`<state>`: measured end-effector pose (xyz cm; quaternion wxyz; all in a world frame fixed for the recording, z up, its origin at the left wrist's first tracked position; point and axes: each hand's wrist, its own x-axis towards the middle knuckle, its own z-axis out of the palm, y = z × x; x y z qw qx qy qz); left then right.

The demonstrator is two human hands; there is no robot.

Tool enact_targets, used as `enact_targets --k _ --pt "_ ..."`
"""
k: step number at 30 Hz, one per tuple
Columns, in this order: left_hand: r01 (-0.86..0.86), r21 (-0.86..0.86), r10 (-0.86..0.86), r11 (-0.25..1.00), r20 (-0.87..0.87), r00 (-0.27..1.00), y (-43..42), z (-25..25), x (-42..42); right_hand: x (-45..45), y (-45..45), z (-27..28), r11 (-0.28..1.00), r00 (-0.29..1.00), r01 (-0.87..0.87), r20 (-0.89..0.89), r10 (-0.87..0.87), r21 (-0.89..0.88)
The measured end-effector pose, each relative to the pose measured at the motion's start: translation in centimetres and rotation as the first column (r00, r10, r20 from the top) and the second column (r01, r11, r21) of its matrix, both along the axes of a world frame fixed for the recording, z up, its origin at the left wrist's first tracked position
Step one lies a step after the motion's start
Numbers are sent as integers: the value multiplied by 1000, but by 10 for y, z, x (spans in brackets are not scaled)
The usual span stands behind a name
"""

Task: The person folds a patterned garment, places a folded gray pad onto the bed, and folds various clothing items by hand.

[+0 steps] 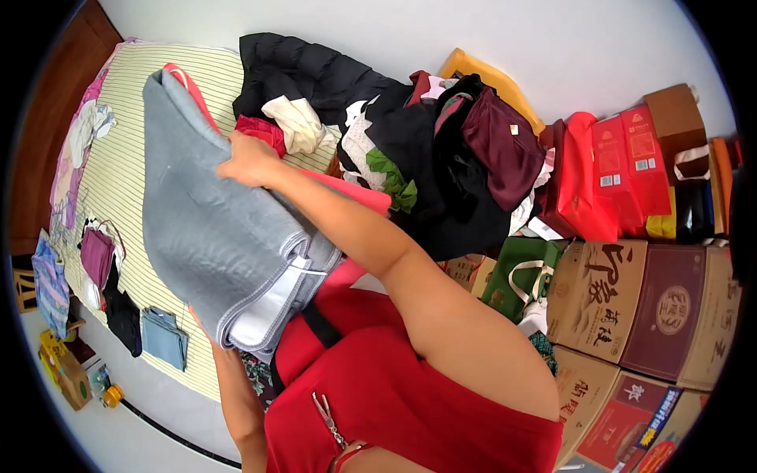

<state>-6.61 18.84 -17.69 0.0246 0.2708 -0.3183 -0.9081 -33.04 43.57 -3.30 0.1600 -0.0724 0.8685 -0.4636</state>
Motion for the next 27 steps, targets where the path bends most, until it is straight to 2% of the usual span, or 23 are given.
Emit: enact_targets --k 7,19,25,27 --pt "-52 -49 56 997 88 995 2 -1 -35 -64 -4 -8 995 996 -91 9 92 -38" --pt "-15 -63 28 998 209 978 16 -19 -111 -145 18 -60 992 992 -80 89 88 -98" --pt "52 -65 -36 997 227 973 -6 -18 -148 -207 1 -94 962 994 -114 -25 111 -247" --pt "109 -34 -99 994 211 972 -16 -18 -166 -222 7 -81 984 994 -103 -34 99 -145"
